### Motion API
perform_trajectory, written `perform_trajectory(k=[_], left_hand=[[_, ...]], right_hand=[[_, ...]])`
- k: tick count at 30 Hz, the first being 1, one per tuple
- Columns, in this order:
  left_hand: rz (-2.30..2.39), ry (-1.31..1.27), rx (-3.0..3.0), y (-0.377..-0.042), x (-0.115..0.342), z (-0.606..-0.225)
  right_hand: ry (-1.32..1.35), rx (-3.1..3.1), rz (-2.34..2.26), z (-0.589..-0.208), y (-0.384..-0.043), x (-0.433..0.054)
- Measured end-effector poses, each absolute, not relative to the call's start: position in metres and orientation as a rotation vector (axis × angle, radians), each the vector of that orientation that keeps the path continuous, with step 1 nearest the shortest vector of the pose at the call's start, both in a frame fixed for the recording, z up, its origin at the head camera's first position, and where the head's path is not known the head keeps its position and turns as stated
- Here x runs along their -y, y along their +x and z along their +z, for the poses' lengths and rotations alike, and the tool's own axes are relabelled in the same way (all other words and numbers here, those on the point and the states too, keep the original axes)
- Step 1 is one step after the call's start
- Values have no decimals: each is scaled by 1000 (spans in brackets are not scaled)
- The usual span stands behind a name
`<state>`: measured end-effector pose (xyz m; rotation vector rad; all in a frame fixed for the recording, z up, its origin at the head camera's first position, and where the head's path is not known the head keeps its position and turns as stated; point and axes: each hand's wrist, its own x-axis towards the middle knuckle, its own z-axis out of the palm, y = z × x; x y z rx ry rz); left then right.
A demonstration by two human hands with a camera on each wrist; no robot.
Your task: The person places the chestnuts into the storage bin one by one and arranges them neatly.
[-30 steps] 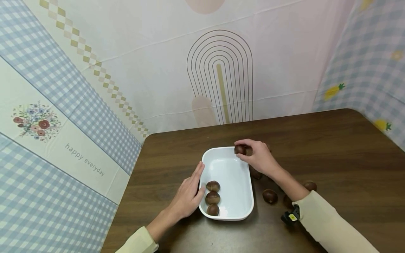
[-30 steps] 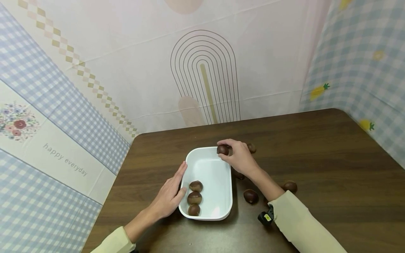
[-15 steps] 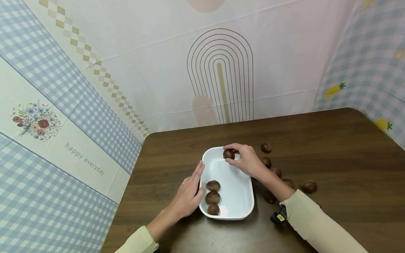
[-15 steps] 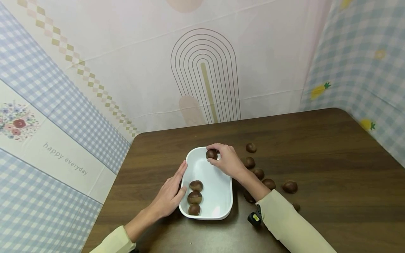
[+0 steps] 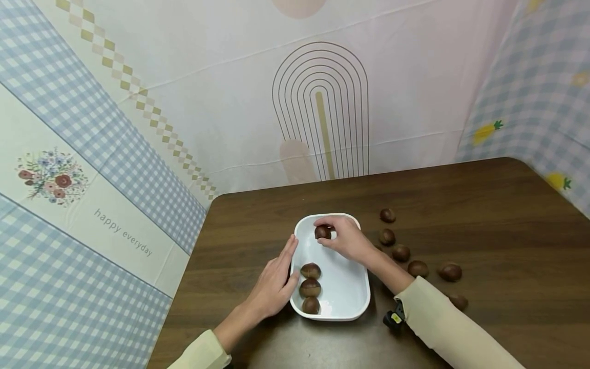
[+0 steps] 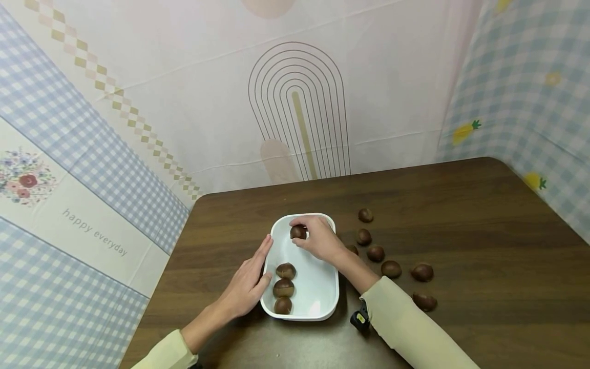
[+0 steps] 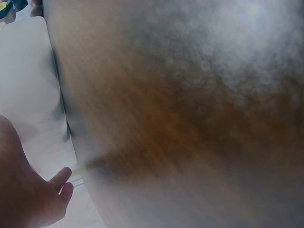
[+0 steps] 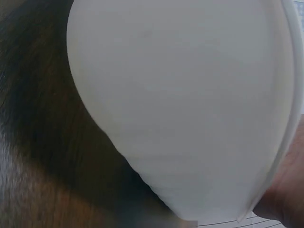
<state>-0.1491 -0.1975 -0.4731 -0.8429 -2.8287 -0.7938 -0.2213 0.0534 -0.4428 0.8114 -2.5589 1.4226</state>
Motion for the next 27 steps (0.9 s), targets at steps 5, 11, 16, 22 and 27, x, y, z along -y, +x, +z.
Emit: perform_trajectory(k=[5,11,16,22,27], left_hand=[[-790,-846,2817,-149,198,-474],[-792,-844,2814,-148,197,-474],[-793,-846,2821,-149,197,-473],[-791,-851,2819,-149,198,-473],[-783,-859,2820,-150,198,-474]], right_hand=[[838,2586,1387,-447,-222,-45],[888,2631,1352,-453,-222,-36],[960,2661,1279,-456,-223,-30],[970,2738,1232,-458,-223,-27],[996,2764,1200,-460,-223,-24]])
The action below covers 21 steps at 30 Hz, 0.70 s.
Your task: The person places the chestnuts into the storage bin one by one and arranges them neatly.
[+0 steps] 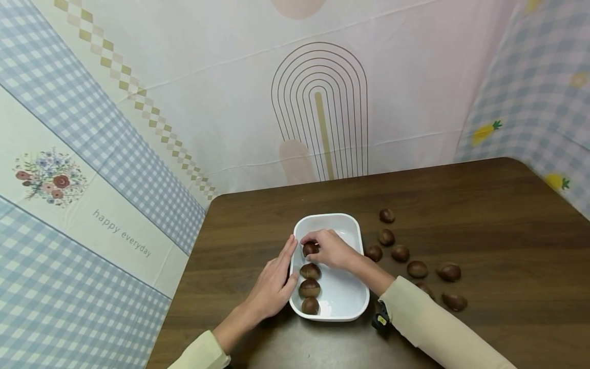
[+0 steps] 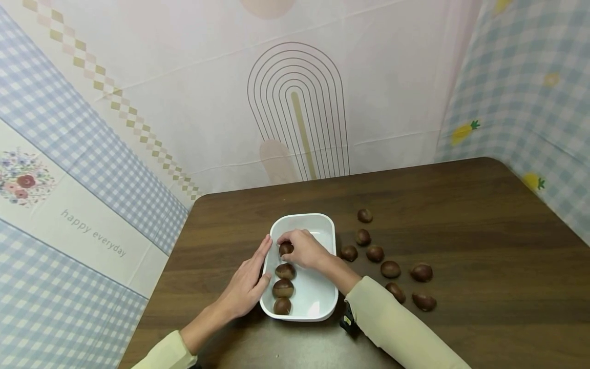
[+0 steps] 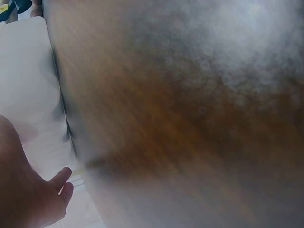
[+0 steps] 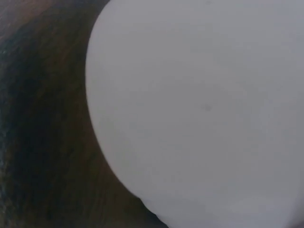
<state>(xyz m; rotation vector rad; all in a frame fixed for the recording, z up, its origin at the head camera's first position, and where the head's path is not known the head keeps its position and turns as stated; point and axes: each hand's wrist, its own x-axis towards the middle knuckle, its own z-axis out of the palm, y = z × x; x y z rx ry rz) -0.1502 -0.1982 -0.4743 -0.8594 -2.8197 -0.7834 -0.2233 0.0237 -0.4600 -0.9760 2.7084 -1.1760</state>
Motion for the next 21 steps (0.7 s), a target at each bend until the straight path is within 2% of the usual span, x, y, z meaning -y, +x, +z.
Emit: perform_trajectory(k=[21], left_hand=[[-789,-855,2819,-149,198,-473]], right_hand=[[-953,-2651,-1220,-462,-221,-22]])
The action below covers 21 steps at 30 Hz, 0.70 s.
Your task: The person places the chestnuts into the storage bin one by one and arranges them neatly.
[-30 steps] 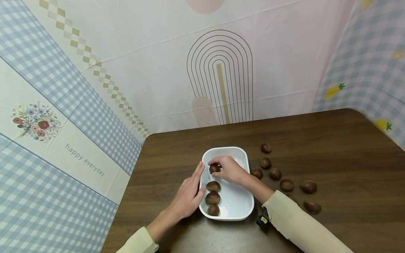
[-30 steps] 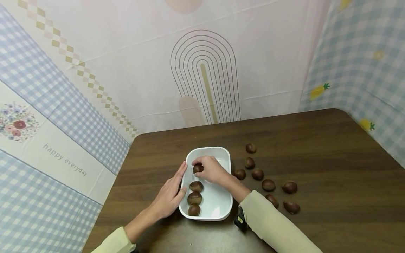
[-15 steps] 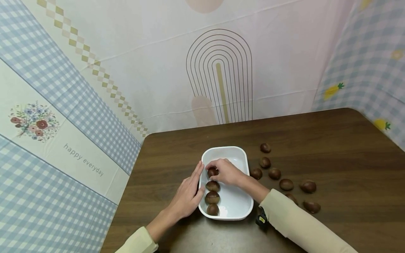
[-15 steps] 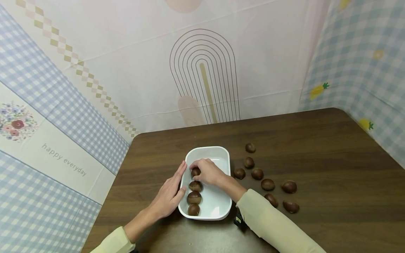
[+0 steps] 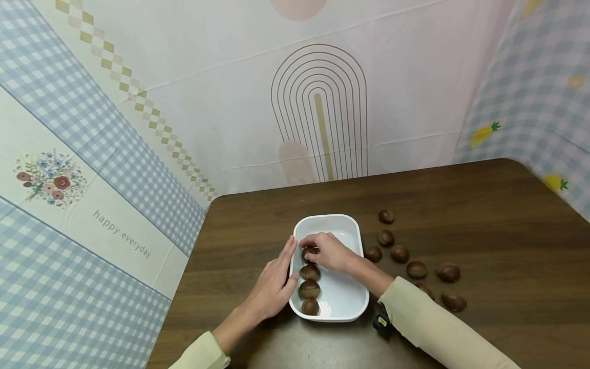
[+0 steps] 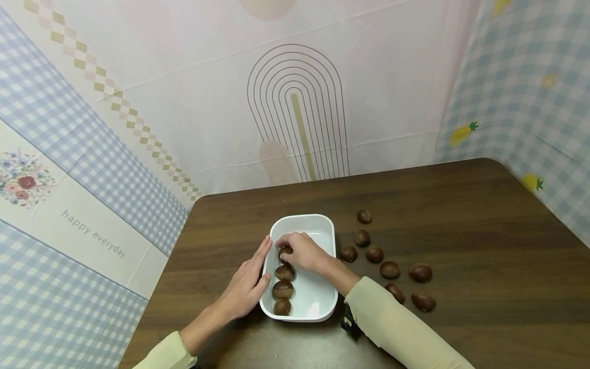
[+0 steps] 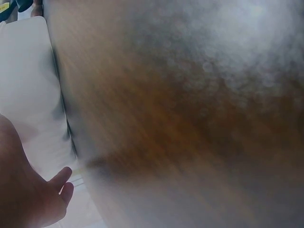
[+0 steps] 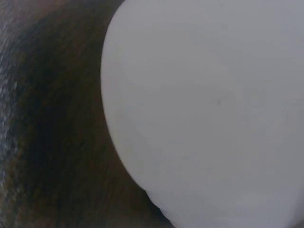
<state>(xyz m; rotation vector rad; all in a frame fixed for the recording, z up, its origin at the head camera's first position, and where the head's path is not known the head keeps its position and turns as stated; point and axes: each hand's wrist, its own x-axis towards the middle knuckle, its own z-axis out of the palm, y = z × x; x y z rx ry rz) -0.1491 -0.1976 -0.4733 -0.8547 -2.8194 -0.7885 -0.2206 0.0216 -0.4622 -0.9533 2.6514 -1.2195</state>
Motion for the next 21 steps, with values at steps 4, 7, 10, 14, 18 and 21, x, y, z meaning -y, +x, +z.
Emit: perform_trajectory(k=[4,7,10,14,18,21], left_hand=[[-790,-856,2812,-149,198,-474],[-797,-856,2811,-149,198,-474],[-803,-856,2810,-149,198,-474],[-801,-859,2809,-148,198,-473],[-802,-854,2811,-148,197,-473],[-810,-843,2815,-148,197,-473]], right_hand=[[-925,-2660,-1257,-461,-221,-23],[-899,-2653,-1306,-460,-221,-24],[-901,-2641,-1358,-456,-220,-26],[-909,-2630,-1420,-450,-219,-31],[-901,-2641,-1469,-441,-220,-37],[-888,-2665,-1501,-435,-222,-43]])
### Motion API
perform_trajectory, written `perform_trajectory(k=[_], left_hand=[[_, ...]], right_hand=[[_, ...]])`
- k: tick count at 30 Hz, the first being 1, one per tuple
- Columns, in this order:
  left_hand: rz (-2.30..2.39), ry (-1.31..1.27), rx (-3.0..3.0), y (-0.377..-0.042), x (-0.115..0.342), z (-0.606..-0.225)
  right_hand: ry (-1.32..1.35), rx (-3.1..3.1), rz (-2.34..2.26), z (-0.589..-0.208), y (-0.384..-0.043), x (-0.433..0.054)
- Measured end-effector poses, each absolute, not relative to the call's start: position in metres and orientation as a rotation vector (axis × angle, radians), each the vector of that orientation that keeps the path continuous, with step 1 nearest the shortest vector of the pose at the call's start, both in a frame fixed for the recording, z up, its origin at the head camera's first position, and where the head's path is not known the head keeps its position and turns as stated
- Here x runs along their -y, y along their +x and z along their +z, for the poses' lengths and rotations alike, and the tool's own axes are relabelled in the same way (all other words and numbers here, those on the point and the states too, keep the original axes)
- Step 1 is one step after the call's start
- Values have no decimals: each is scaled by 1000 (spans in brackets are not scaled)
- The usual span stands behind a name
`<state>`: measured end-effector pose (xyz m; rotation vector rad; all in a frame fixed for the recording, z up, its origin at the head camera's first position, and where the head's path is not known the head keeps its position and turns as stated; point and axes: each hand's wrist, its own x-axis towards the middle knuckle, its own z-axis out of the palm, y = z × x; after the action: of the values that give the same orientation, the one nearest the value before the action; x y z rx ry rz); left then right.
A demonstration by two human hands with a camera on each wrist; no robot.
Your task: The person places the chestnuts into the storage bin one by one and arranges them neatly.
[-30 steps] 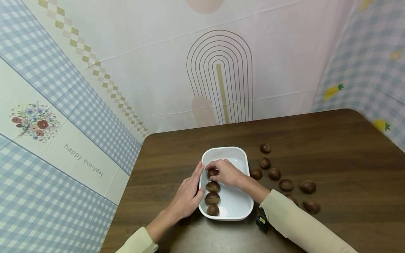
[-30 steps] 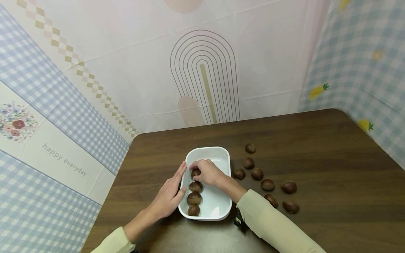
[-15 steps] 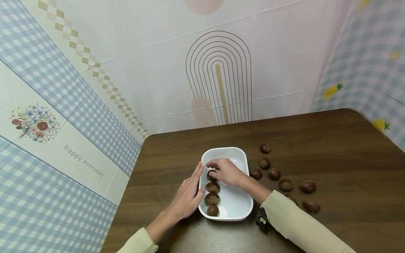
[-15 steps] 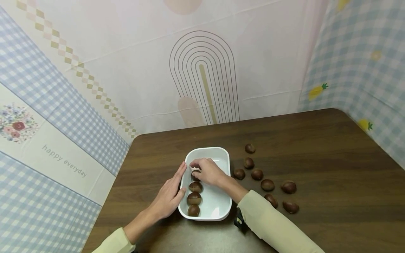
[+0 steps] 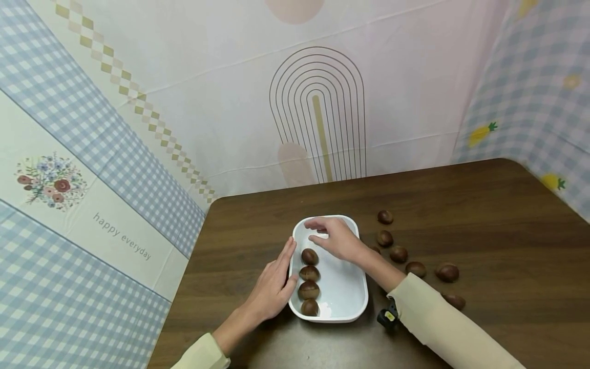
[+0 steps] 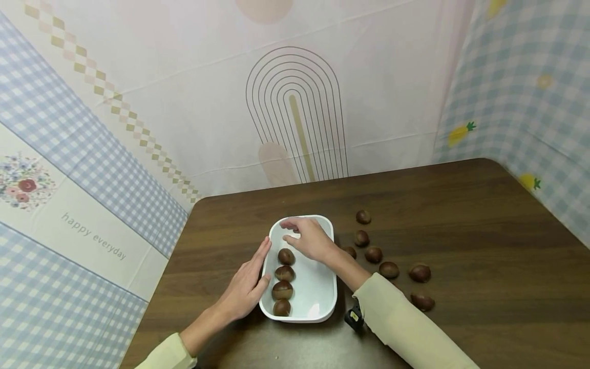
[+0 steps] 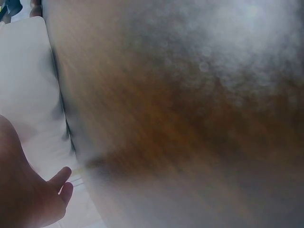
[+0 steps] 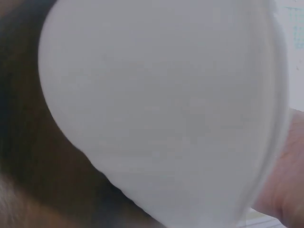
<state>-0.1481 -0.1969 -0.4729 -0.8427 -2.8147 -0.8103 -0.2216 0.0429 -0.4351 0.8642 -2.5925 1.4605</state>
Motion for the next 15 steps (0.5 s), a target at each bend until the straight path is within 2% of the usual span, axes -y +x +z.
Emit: perform_trajectory(k=[15], left_hand=[[-796,-859,2777,-149,197,-475]], right_hand=[[737,2470,1592,-427,-232,-81]])
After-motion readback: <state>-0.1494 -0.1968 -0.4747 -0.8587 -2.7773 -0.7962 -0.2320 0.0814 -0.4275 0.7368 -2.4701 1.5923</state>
